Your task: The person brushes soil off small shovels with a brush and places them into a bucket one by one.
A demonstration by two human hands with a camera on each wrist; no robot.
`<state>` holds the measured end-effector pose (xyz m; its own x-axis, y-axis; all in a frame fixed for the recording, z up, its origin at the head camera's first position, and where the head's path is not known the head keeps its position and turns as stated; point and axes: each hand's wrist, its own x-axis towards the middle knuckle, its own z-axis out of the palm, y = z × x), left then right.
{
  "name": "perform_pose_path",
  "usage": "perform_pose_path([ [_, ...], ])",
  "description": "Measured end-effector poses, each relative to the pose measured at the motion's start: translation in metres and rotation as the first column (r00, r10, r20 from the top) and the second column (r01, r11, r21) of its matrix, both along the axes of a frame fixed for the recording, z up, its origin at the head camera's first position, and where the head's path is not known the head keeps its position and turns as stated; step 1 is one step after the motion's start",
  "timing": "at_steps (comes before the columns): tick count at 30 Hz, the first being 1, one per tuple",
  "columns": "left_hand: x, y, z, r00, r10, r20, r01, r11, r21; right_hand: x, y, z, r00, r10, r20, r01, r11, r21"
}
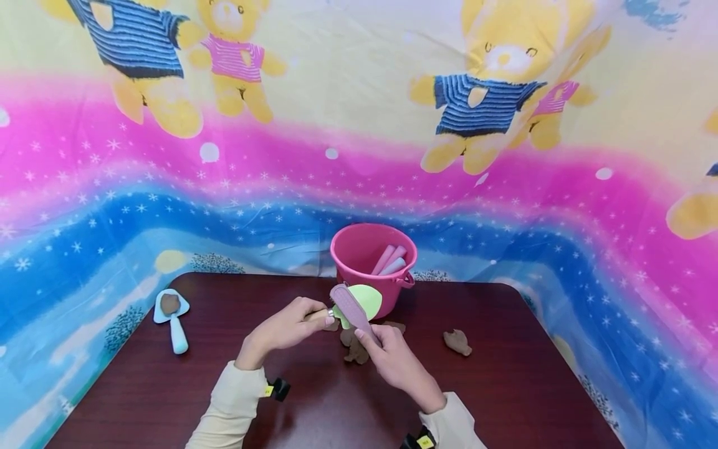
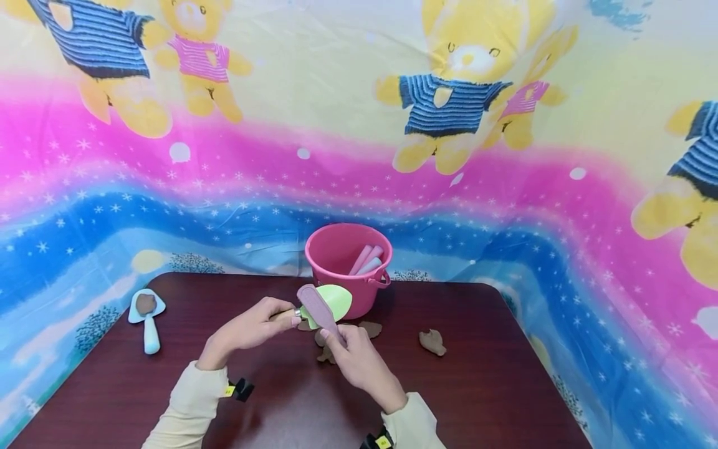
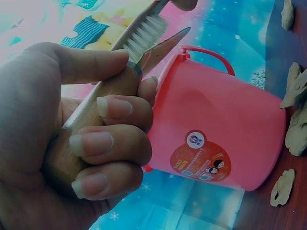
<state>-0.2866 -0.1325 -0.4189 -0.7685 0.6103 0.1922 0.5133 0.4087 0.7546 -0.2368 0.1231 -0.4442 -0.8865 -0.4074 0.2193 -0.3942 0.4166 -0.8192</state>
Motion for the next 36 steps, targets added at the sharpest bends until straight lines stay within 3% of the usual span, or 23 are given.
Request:
perform_pose_path([
  [10, -0.003, 0.0, 0.002, 1.0, 0.004, -0.029, -0.004, 1.0, 0.002, -0.005, 0.001, 0.003, 0.998, -0.054, -0.022, 0.054, 0.999, 0.0],
  [29, -0.002, -0.006, 0.002, 0.997, 0.008, -0.08, -0.007, 1.0, 0.019, -0.013, 0.012, -0.001, 0.987, -0.148, 0.069, 0.153, 0.985, -0.082],
  [36, -0.001, -0.008, 0.004, 0.998, 0.008, -0.054, -0.006, 0.999, 0.034, -0.016, 0.02, -0.003, 0.982, -0.191, 0.017, 0.191, 0.98, -0.057],
])
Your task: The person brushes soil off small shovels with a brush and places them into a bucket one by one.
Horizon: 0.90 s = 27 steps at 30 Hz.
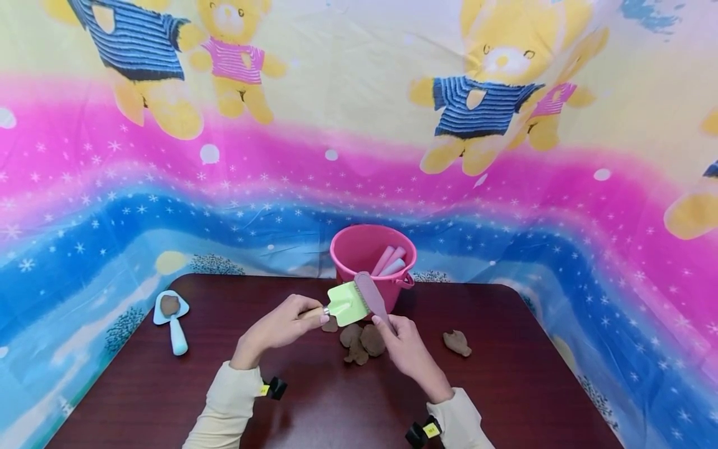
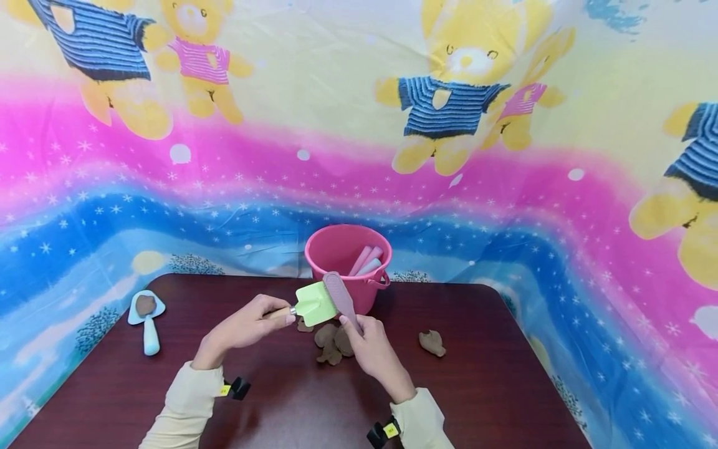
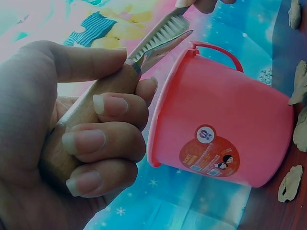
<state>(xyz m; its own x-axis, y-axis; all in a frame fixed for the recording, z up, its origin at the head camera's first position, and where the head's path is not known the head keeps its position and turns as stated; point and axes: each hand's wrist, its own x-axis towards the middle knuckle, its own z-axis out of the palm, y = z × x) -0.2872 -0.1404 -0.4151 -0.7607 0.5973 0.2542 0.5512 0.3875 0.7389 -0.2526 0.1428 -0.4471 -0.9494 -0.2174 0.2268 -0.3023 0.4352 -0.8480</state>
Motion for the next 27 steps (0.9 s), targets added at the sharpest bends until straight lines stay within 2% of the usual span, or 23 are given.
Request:
perform_pose_path([
  [6, 0.0, -0.002, 0.001, 1.0, 0.004, 0.007, -0.004, 1.0, 0.009, -0.003, 0.007, -0.002, 0.999, -0.03, -0.029, 0.03, 1.0, 0.008],
  [16, 0.0, -0.005, 0.0, 1.0, 0.002, 0.028, -0.003, 1.0, 0.015, -0.005, 0.015, -0.004, 0.999, -0.046, 0.004, 0.046, 0.999, -0.011],
  [27, 0.0, -0.009, 0.004, 1.0, -0.012, 0.028, 0.01, 0.998, 0.054, -0.011, 0.027, 0.0, 0.994, -0.112, 0.018, 0.111, 0.994, 0.015],
])
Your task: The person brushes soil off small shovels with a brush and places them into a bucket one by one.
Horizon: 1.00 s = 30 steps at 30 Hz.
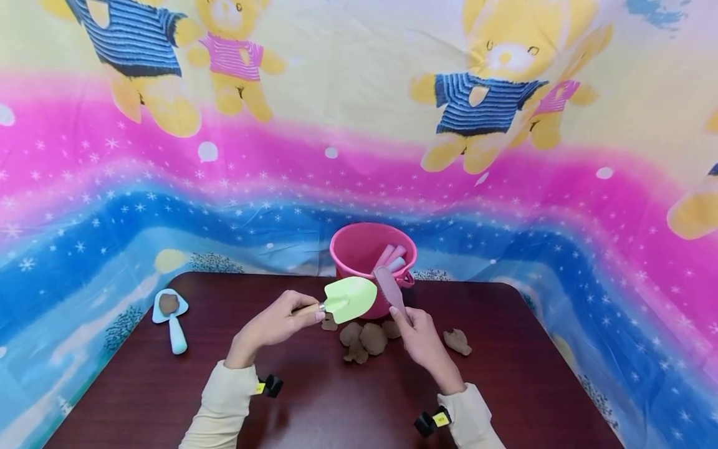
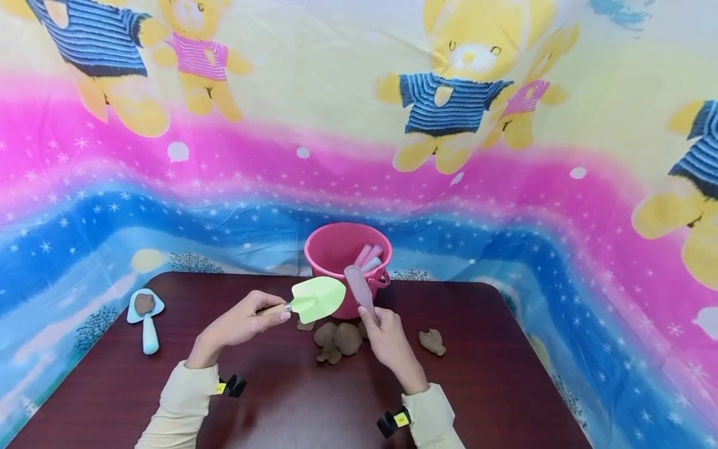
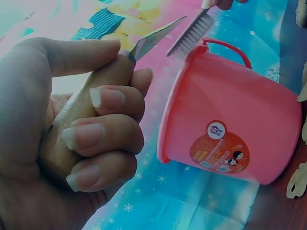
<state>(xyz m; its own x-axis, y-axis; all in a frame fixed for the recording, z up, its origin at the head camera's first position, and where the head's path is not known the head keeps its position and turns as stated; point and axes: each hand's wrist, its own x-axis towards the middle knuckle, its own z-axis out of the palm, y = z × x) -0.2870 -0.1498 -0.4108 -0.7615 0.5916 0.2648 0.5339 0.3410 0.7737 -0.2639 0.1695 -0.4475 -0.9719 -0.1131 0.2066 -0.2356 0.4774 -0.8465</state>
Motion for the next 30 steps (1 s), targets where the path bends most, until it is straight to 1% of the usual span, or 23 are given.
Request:
perform_pose_path([
  [6, 0.001, 0.0, 0.001, 1.0, 0.005, 0.018, -0.005, 1.0, 0.004, 0.001, 0.002, 0.003, 1.0, 0.004, -0.01, -0.004, 1.0, 0.003],
  [11, 0.001, -0.001, 0.0, 0.999, 0.043, 0.028, -0.043, 0.999, -0.011, 0.001, 0.006, 0.005, 1.0, 0.0, -0.013, 0.0, 1.0, 0.014],
  [16, 0.001, -0.003, 0.001, 0.998, 0.068, 0.012, -0.068, 0.998, -0.004, 0.001, 0.011, 0.008, 1.0, 0.012, -0.011, -0.012, 1.0, 0.022],
  [23, 0.0, -0.002, 0.0, 0.998, 0.065, -0.005, -0.065, 0.998, -0.004, 0.006, 0.008, 0.014, 0.999, 0.03, -0.026, -0.03, 0.999, -0.01],
  [30, -0.002, 0.005, -0.003, 0.999, 0.043, -0.03, -0.044, 0.999, -0.019, 0.013, -0.007, 0.015, 0.993, 0.104, -0.056, -0.105, 0.994, -0.016],
])
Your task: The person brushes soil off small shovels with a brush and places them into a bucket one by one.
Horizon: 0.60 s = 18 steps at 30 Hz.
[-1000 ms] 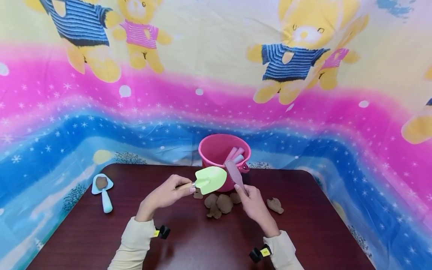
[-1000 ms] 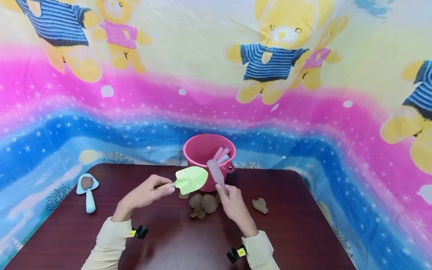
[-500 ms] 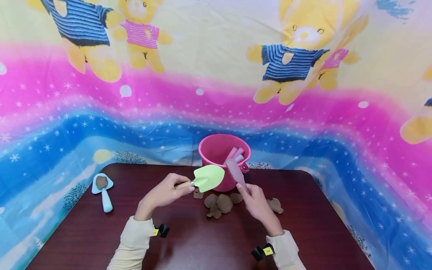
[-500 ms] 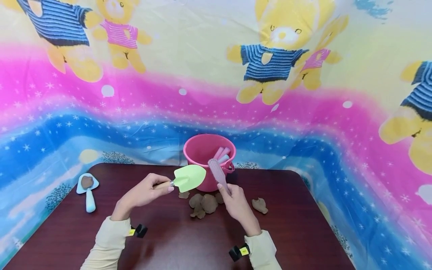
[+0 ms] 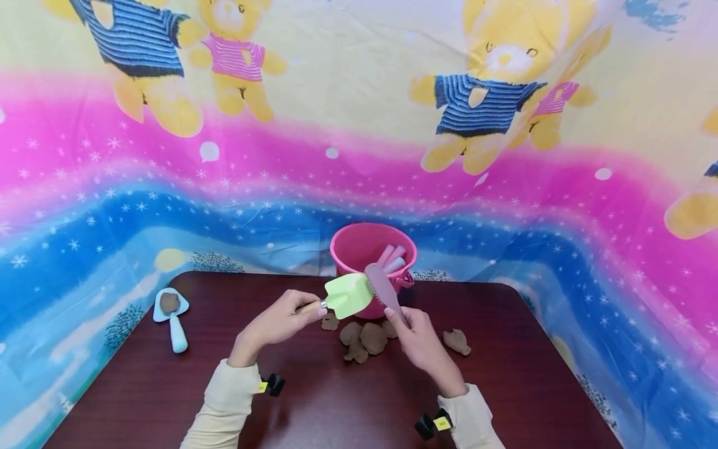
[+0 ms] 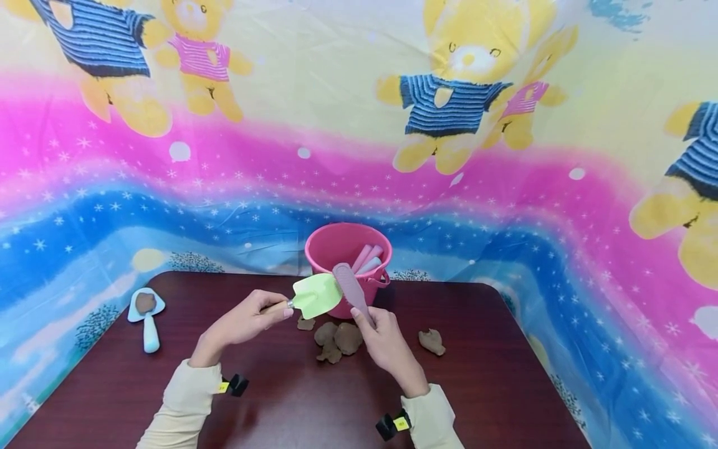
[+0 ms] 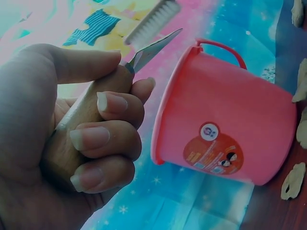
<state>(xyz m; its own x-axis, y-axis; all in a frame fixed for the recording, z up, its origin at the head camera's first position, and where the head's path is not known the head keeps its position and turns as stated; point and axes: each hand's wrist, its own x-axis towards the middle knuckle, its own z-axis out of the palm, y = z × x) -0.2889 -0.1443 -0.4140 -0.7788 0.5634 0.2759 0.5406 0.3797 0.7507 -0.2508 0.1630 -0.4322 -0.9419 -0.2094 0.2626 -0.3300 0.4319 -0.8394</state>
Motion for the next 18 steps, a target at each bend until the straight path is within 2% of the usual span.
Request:
perform_pose_path([
  [13, 0.002, 0.019, -0.005, 0.998, -0.06, 0.03, 0.06, 0.998, -0.005, 0.01, -0.032, -0.006, 0.983, 0.182, 0.016, -0.183, 0.983, 0.016],
  [18, 0.003, 0.02, -0.003, 0.998, -0.055, 0.038, 0.056, 0.998, -0.011, 0.012, -0.035, -0.007, 0.98, 0.195, 0.028, -0.196, 0.98, 0.026],
])
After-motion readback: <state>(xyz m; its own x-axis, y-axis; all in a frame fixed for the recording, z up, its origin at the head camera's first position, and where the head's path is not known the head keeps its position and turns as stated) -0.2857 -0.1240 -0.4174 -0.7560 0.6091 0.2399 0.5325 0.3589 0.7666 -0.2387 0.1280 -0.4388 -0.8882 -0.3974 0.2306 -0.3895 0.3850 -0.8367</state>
